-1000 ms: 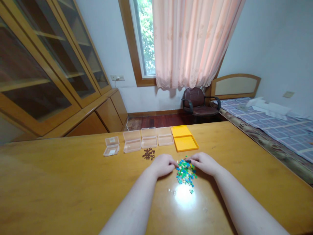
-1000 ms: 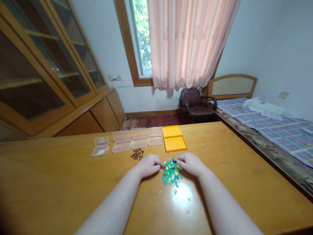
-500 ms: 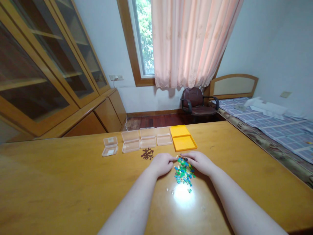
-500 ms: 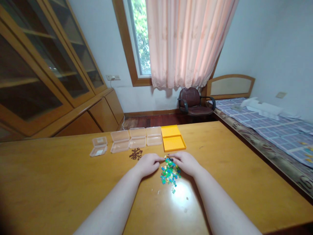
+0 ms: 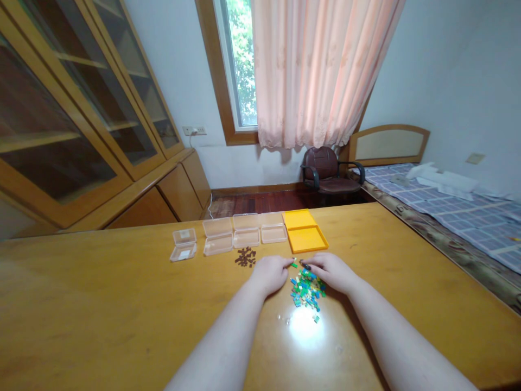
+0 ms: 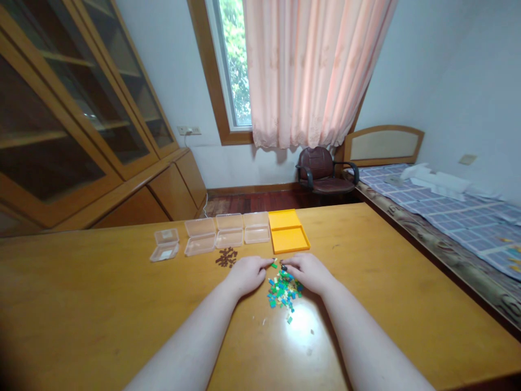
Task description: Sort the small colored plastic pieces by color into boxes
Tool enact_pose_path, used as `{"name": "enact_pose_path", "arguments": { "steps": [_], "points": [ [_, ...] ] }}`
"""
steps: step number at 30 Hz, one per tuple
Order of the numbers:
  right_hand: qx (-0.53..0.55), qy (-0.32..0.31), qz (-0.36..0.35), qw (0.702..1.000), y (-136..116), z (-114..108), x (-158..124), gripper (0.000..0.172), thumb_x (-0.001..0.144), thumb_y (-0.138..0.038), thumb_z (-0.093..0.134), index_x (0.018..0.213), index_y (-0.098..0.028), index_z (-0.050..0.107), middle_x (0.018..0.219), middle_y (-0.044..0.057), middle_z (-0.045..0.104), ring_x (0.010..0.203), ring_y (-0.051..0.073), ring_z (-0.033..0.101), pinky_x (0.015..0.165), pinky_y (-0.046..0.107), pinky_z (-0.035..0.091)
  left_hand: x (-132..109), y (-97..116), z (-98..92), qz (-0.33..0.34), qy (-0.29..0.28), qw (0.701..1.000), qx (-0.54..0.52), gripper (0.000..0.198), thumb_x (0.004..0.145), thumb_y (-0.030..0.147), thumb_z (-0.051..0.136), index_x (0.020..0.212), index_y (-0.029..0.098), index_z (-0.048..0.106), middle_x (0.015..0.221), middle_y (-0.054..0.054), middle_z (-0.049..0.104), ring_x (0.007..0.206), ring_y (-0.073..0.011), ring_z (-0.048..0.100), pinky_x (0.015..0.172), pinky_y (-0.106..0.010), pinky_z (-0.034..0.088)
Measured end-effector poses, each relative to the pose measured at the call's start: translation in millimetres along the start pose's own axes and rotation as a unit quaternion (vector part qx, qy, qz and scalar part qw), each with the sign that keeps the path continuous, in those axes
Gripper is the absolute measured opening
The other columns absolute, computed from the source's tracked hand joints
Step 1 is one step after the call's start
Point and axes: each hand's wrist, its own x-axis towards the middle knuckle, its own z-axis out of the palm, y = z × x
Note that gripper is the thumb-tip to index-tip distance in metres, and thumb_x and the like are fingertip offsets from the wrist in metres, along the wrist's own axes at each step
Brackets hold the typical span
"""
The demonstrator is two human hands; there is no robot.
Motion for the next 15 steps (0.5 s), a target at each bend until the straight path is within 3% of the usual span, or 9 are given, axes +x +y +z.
{"name": "enact_pose_path", "arguments": {
  "steps": [5,10,15],
  "points": [
    [-0.038,0.006,0.015,0.999,-1.6,-1.3,0.5,0.044,0.088,-0.045,0.036,0.081,-0.019,0.071,0.075,0.007,0.068,0.070,0.018,0.059,0.065,0.027,0.040,-2.6,2.5,-7.7,0.007,0.024,1.000,0.001,0.034,0.081,0.027,0.040,0.106,0.030,0.063,0.094,-0.002,0.067,0.086,-0.0192,0.060,0.076,-0.030,0.046],
    [0.012,0.001,-0.006,1.000,0.3,0.7,1.3,0.039,0.088,-0.043,0.038,0.105,-0.022,0.064,0.096,0.007,0.068,0.084,0.019,0.059,0.073,0.028,0.040,-4.0,6.8,-7.7,0.044,0.012,0.999,0.001,0.039,0.080,0.027,0.042,0.116,0.033,0.056,0.095,-0.002,0.066,0.086,-0.0186,0.060,0.076,-0.029,0.045],
    [-0.039,-0.010,-0.010,0.999,1.3,1.7,2.2,0.047,0.090,-0.045,0.033,0.077,-0.018,0.069,0.066,0.006,0.062,0.063,0.016,0.053,0.063,0.027,0.036,-2.5,4.6,-5.6,0.006,0.006,1.000,0.025,0.035,0.081,0.028,0.040,0.108,0.028,0.062,0.091,-0.004,0.066,0.084,-0.0194,0.059,0.074,-0.029,0.044]
  ]
}}
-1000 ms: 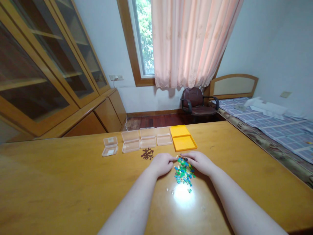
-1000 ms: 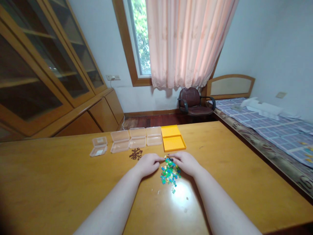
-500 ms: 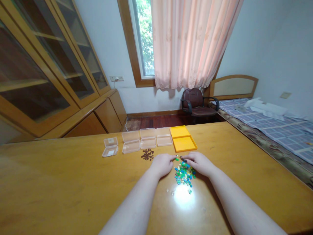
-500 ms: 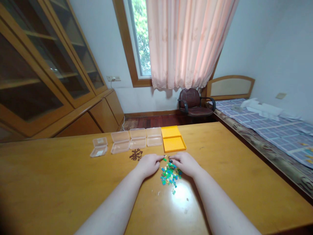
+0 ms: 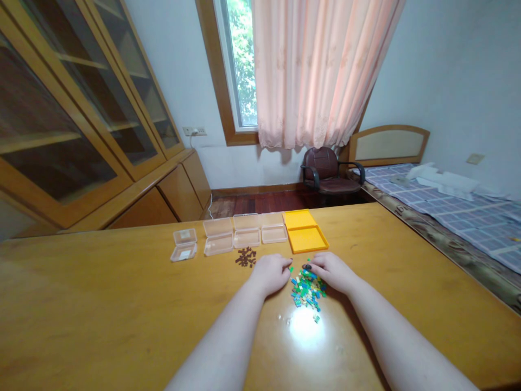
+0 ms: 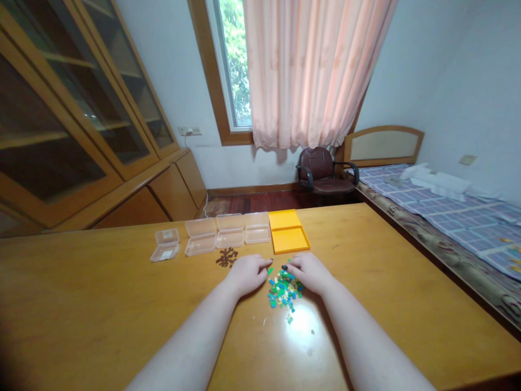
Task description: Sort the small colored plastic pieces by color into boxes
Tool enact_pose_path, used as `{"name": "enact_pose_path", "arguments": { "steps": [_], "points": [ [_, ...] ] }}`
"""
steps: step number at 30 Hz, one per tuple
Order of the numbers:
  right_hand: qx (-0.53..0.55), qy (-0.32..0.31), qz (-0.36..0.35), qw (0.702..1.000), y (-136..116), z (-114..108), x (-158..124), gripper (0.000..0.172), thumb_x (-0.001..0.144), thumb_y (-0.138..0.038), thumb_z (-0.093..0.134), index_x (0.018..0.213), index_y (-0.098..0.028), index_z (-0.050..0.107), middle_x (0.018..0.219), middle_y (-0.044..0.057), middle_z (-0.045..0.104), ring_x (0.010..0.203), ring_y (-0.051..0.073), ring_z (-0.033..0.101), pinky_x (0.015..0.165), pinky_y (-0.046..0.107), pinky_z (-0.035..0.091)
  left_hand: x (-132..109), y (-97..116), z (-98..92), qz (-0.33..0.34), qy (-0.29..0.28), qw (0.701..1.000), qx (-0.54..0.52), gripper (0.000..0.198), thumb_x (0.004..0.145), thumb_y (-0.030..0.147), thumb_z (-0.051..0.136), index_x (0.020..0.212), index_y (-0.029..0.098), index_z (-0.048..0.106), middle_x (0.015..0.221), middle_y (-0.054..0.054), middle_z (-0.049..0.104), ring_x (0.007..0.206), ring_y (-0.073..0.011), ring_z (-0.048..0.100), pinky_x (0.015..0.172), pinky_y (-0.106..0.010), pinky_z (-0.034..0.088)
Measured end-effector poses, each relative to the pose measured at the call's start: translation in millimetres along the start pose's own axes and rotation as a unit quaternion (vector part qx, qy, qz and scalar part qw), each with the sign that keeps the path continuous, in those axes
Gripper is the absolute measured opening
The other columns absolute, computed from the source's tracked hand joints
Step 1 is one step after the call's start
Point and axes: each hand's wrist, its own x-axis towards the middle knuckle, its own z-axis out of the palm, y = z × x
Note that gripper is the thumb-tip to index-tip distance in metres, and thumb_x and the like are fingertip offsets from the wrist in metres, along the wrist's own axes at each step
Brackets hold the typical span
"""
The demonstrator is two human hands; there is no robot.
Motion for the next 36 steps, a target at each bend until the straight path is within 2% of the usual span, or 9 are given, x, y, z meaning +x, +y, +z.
{"name": "enact_pose_path", "arguments": {
  "steps": [4,6,11,14,16,20,24,31,36],
  "points": [
    [-0.026,0.027,-0.027,0.999,-9,-1,-1,0.037,0.087,-0.046,0.039,0.103,-0.025,0.065,0.084,0.006,0.061,0.082,0.019,0.051,0.075,0.031,0.035,1,-4,-1.0,-0.038,0.018,0.999,0.002,0.033,0.083,0.032,0.038,0.091,0.024,0.069,0.085,-0.004,0.066,0.081,-0.0178,0.059,0.072,-0.027,0.042],
    [-0.039,0.019,-0.034,0.998,-18,0,-1,0.037,0.085,-0.048,0.043,0.111,-0.030,0.060,0.091,0.005,0.059,0.087,0.020,0.048,0.080,0.034,0.033,1,-4,-1.0,-0.065,0.024,0.998,0.010,0.036,0.084,0.033,0.036,0.081,0.021,0.069,0.081,-0.005,0.065,0.078,-0.0172,0.058,0.070,-0.026,0.041],
    [-0.069,-0.019,-0.014,0.997,-29,5,-1,0.036,0.084,-0.052,0.041,0.109,-0.035,0.061,0.089,0.005,0.055,0.087,0.021,0.044,0.084,0.039,0.029,4,-3,0.6,-0.093,0.039,0.995,0.013,0.039,0.085,0.036,0.034,0.075,0.018,0.068,0.080,-0.007,0.064,0.075,-0.0172,0.057,0.067,-0.027,0.040],
    [-0.086,0.001,0.017,0.996,-24,6,0,0.036,0.086,-0.049,0.039,0.111,-0.034,0.061,0.088,0.006,0.055,0.087,0.022,0.044,0.082,0.038,0.029,4,-2,0.8,-0.089,0.039,0.995,-0.002,0.040,0.086,0.036,0.034,0.075,0.018,0.068,0.079,-0.007,0.064,0.075,-0.0167,0.057,0.068,-0.026,0.039],
    [-0.095,0.025,0.044,0.994,-17,6,0,0.037,0.087,-0.048,0.037,0.112,-0.034,0.060,0.087,0.007,0.055,0.087,0.022,0.044,0.080,0.037,0.030,3,-1,0.7,-0.051,0.036,0.998,-0.023,0.036,0.085,0.034,0.036,0.080,0.020,0.069,0.081,-0.006,0.065,0.076,-0.0164,0.057,0.068,-0.026,0.040],
    [-0.082,0.067,0.082,0.991,-7,2,-1,0.041,0.090,-0.045,0.030,0.102,-0.030,0.066,0.083,0.005,0.058,0.084,0.020,0.047,0.075,0.033,0.030,0,1,0.4,0.059,0.005,0.996,-0.072,0.030,0.081,0.028,0.043,0.099,0.027,0.067,0.086,-0.001,0.067,0.078,-0.0153,0.058,0.069,-0.024,0.041],
    [-0.063,0.085,0.074,0.992,-2,0,0,0.048,0.091,-0.042,0.027,0.081,-0.023,0.070,0.074,0.004,0.059,0.075,0.017,0.050,0.069,0.029,0.030,-1,4,-0.4,0.115,-0.015,0.991,-0.064,0.029,0.081,0.029,0.044,0.096,0.029,0.068,0.081,0.000,0.068,0.076,-0.0154,0.059,0.068,-0.025,0.041],
    [-0.037,0.090,0.035,0.995,-2,2,1,0.054,0.091,-0.045,0.025,0.065,-0.018,0.065,0.063,0.004,0.057,0.067,0.016,0.050,0.064,0.026,0.031,-1,6,-1.9,0.093,-0.029,0.994,-0.053,0.029,0.082,0.033,0.043,0.095,0.030,0.069,0.083,0.000,0.069,0.078,-0.0164,0.060,0.070,-0.025,0.043],
    [-0.024,0.071,0.018,0.997,-2,2,0,0.055,0.091,-0.046,0.025,0.063,-0.017,0.063,0.060,0.003,0.058,0.063,0.015,0.049,0.062,0.026,0.031,0,5,0.9,0.055,-0.002,0.997,-0.058,0.033,0.083,0.029,0.040,0.107,0.029,0.063,0.096,-0.001,0.068,0.085,-0.0179,0.061,0.074,-0.027,0.045]
  ]
}}
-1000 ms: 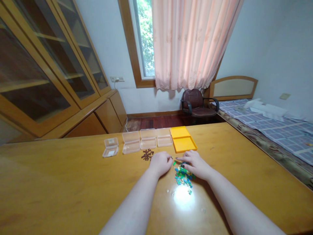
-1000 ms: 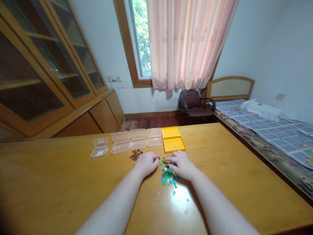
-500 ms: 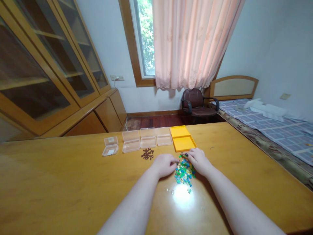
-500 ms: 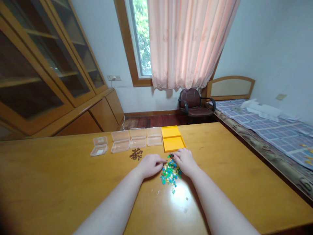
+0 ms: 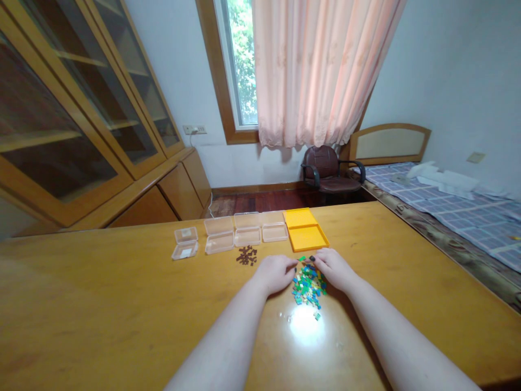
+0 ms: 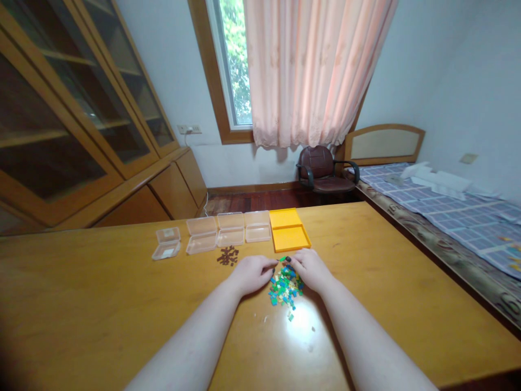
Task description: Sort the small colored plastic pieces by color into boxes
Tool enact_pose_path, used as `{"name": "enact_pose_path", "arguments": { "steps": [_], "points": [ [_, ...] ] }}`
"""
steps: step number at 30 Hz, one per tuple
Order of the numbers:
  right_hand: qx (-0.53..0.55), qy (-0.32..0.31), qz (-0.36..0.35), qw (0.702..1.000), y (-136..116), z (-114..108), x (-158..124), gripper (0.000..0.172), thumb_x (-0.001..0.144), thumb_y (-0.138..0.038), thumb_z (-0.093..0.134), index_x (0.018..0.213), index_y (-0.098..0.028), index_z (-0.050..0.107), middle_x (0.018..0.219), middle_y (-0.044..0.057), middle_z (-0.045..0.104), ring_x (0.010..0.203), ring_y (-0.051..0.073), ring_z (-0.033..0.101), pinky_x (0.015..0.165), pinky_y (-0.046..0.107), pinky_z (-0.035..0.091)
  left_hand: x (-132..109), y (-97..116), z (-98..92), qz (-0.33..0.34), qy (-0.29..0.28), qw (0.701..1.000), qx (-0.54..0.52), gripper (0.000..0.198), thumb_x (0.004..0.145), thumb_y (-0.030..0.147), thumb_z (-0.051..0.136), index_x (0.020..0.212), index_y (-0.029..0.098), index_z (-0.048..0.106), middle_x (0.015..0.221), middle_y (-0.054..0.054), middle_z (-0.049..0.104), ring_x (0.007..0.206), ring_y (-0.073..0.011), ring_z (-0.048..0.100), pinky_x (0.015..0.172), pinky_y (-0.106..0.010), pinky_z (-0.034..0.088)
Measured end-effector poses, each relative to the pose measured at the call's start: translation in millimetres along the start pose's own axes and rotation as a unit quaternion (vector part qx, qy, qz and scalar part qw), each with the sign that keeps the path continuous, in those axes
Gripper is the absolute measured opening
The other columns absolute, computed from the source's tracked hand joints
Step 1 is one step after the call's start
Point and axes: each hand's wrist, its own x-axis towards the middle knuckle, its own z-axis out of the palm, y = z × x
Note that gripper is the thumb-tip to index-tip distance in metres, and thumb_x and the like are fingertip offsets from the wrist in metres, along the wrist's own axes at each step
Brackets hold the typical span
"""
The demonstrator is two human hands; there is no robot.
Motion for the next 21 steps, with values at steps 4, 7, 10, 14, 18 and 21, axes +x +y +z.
{"name": "enact_pose_path", "arguments": {
  "steps": [4,7,10,14,18,21],
  "points": [
    [0.022,-0.045,-0.054,0.997,-2.4,1.4,-0.3,0.056,0.091,-0.047,0.026,0.062,-0.017,0.063,0.059,0.003,0.058,0.062,0.015,0.049,0.064,0.026,0.032,0.4,-0.2,1.9,-0.014,0.004,1.000,-0.004,0.033,0.082,0.027,0.041,0.105,0.028,0.064,0.096,-0.001,0.068,0.088,-0.0174,0.060,0.077,-0.027,0.045],
    [0.010,-0.062,-0.060,0.996,-4.5,1.3,0.1,0.054,0.091,-0.047,0.027,0.065,-0.018,0.064,0.063,0.003,0.060,0.065,0.015,0.050,0.066,0.026,0.033,0.2,-0.2,2.2,-0.014,0.017,1.000,-0.010,0.032,0.082,0.026,0.040,0.103,0.027,0.065,0.096,-0.001,0.068,0.088,-0.0172,0.060,0.078,-0.027,0.044],
    [-0.018,-0.043,-0.026,0.999,-5.2,-1.2,0.5,0.051,0.091,-0.046,0.027,0.073,-0.020,0.067,0.068,0.004,0.061,0.071,0.017,0.050,0.068,0.027,0.033,-0.4,0.8,0.7,0.001,0.025,0.999,-0.024,0.032,0.082,0.025,0.041,0.103,0.027,0.065,0.095,-0.001,0.068,0.086,-0.0161,0.060,0.077,-0.026,0.043],
    [-0.025,-0.013,0.008,1.000,-3.7,-4.8,0.9,0.049,0.091,-0.045,0.027,0.078,-0.022,0.068,0.071,0.004,0.062,0.074,0.017,0.051,0.068,0.027,0.033,-1.9,4.3,-3.2,0.049,-0.008,0.998,-0.025,0.030,0.081,0.026,0.043,0.098,0.028,0.067,0.088,0.000,0.069,0.080,-0.0150,0.060,0.073,-0.025,0.042],
    [-0.016,0.003,0.017,1.000,0.3,-4.1,1.2,0.052,0.091,-0.044,0.026,0.072,-0.020,0.068,0.066,0.004,0.061,0.069,0.017,0.052,0.066,0.027,0.034,-2.7,6.2,-5.8,0.059,-0.027,0.998,0.017,0.029,0.082,0.033,0.042,0.082,0.025,0.071,0.077,-0.002,0.067,0.074,-0.0155,0.059,0.067,-0.025,0.041],
    [-0.008,0.002,0.020,1.000,2.9,-2.1,1.2,0.052,0.090,-0.043,0.027,0.070,-0.019,0.069,0.065,0.005,0.062,0.069,0.017,0.054,0.066,0.027,0.034,-1.9,5.0,-5.5,0.044,-0.021,0.998,0.033,0.033,0.084,0.034,0.041,0.073,0.022,0.070,0.073,-0.003,0.066,0.070,-0.0149,0.057,0.064,-0.025,0.040]
  ]
}}
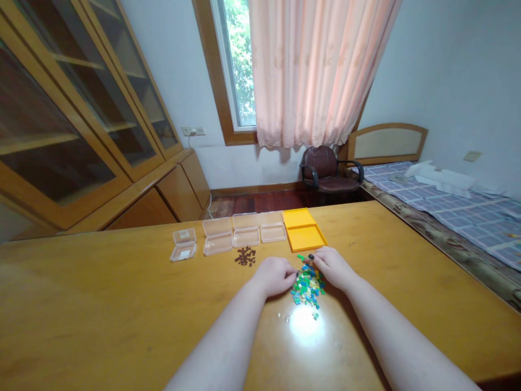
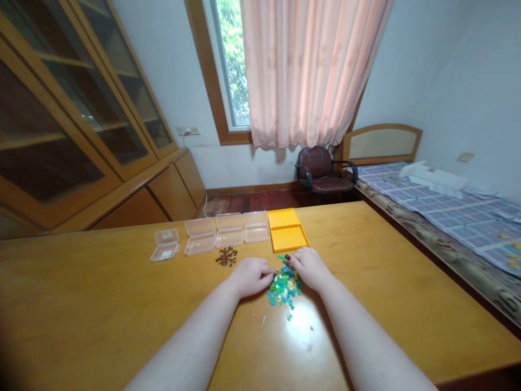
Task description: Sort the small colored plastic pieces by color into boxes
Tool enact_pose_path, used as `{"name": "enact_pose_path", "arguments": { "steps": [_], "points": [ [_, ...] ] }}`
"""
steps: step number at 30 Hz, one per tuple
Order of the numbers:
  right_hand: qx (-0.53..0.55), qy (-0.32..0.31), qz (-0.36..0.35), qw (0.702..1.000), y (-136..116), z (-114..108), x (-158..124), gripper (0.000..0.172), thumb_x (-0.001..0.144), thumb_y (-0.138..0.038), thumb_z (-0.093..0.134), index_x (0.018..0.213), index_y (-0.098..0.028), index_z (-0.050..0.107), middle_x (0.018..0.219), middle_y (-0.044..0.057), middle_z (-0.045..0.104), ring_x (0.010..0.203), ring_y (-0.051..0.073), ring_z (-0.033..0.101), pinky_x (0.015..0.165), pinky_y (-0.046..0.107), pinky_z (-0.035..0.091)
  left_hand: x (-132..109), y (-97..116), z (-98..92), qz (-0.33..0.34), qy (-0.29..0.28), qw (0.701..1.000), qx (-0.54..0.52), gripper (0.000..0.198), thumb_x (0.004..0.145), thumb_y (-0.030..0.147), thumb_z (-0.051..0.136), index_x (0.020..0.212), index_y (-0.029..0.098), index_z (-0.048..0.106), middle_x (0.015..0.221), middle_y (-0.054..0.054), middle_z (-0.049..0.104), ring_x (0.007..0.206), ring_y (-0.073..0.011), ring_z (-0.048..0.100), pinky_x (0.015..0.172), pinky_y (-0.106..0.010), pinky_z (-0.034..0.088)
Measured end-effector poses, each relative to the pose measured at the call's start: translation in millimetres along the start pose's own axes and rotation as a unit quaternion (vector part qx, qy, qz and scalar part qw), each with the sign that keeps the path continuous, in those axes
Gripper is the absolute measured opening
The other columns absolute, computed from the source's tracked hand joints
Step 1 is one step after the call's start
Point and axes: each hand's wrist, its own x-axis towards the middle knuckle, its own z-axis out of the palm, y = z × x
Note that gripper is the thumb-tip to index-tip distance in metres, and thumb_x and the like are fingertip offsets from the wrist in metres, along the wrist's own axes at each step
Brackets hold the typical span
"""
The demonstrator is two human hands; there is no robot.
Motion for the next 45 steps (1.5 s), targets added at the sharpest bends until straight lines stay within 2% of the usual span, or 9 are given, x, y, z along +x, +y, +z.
{"name": "enact_pose_path", "arguments": {
  "steps": [5,10,16,23,32,35,38,41,45],
  "points": [
    [0.009,-0.012,-0.004,1.000,0,1,-1,0.049,0.090,-0.040,0.031,0.067,-0.018,0.069,0.063,0.005,0.064,0.066,0.017,0.054,0.065,0.026,0.034,2,-3,2.8,-0.039,0.019,0.999,0.008,0.040,0.087,0.036,0.036,0.073,0.021,0.069,0.074,-0.004,0.066,0.069,-0.0153,0.057,0.062,-0.025,0.039],
    [0.041,-0.035,-0.033,0.998,-2,1,-2,0.048,0.090,-0.041,0.031,0.073,-0.019,0.070,0.067,0.004,0.066,0.066,0.016,0.055,0.066,0.026,0.035,2,-5,5.8,-0.049,0.029,0.998,0.012,0.033,0.086,0.034,0.038,0.085,0.024,0.069,0.079,-0.003,0.067,0.074,-0.0161,0.058,0.064,-0.025,0.039],
    [0.035,-0.067,-0.087,0.993,-9,1,-2,0.052,0.090,-0.048,0.030,0.065,-0.018,0.066,0.063,0.004,0.062,0.064,0.015,0.051,0.065,0.026,0.034,3,-6,7.7,-0.066,0.043,0.997,0.015,0.033,0.085,0.033,0.038,0.075,0.021,0.068,0.075,-0.003,0.065,0.071,-0.0152,0.058,0.062,-0.024,0.038],
    [0.002,-0.032,-0.031,0.999,-7,1,-1,0.054,0.091,-0.047,0.027,0.068,-0.017,0.065,0.064,0.005,0.061,0.065,0.016,0.052,0.063,0.025,0.033,4,-6,7.1,-0.060,0.038,0.997,0.001,0.032,0.085,0.032,0.040,0.077,0.020,0.068,0.076,-0.003,0.065,0.071,-0.0151,0.057,0.063,-0.024,0.038],
    [0.034,0.021,0.017,0.999,3,4,-1,0.047,0.090,-0.040,0.031,0.075,-0.020,0.070,0.072,0.005,0.068,0.071,0.017,0.058,0.066,0.026,0.035,1,-2,6.0,0.053,0.005,0.997,-0.062,0.026,0.081,0.028,0.045,0.094,0.027,0.068,0.085,0.001,0.068,0.077,-0.0142,0.059,0.070,-0.023,0.040],
    [0.034,0.024,0.037,0.998,3,4,-1,0.047,0.090,-0.039,0.032,0.070,-0.020,0.070,0.070,0.005,0.068,0.069,0.017,0.059,0.065,0.026,0.035,1,-3,6.7,0.035,0.001,0.999,-0.035,0.027,0.082,0.030,0.044,0.083,0.023,0.070,0.078,-0.001,0.068,0.073,-0.0148,0.059,0.067,-0.024,0.040],
    [0.030,0.010,0.022,0.999,-1,4,-2,0.047,0.089,-0.039,0.034,0.068,-0.018,0.070,0.066,0.005,0.067,0.065,0.016,0.057,0.063,0.025,0.035,3,-3,6.7,0.001,0.010,1.000,-0.013,0.031,0.083,0.032,0.042,0.075,0.021,0.069,0.075,-0.002,0.067,0.071,-0.0154,0.059,0.065,-0.024,0.040],
    [0.037,-0.013,-0.011,0.999,-4,2,-2,0.047,0.090,-0.040,0.033,0.069,-0.017,0.069,0.063,0.005,0.065,0.062,0.015,0.056,0.060,0.024,0.035,3,-3,6.1,-0.011,0.026,0.999,-0.025,0.028,0.083,0.031,0.042,0.089,0.024,0.069,0.082,-0.001,0.068,0.075,-0.0156,0.060,0.067,-0.024,0.042],
    [0.039,0.005,-0.006,0.999,-3,0,-2,0.046,0.090,-0.038,0.033,0.071,-0.018,0.070,0.065,0.004,0.066,0.064,0.015,0.058,0.062,0.025,0.036,2,-1,8.2,0.017,0.022,0.999,-0.045,0.032,0.083,0.029,0.043,0.108,0.031,0.061,0.093,0.001,0.069,0.083,-0.0161,0.061,0.072,-0.025,0.044]
  ]
}}
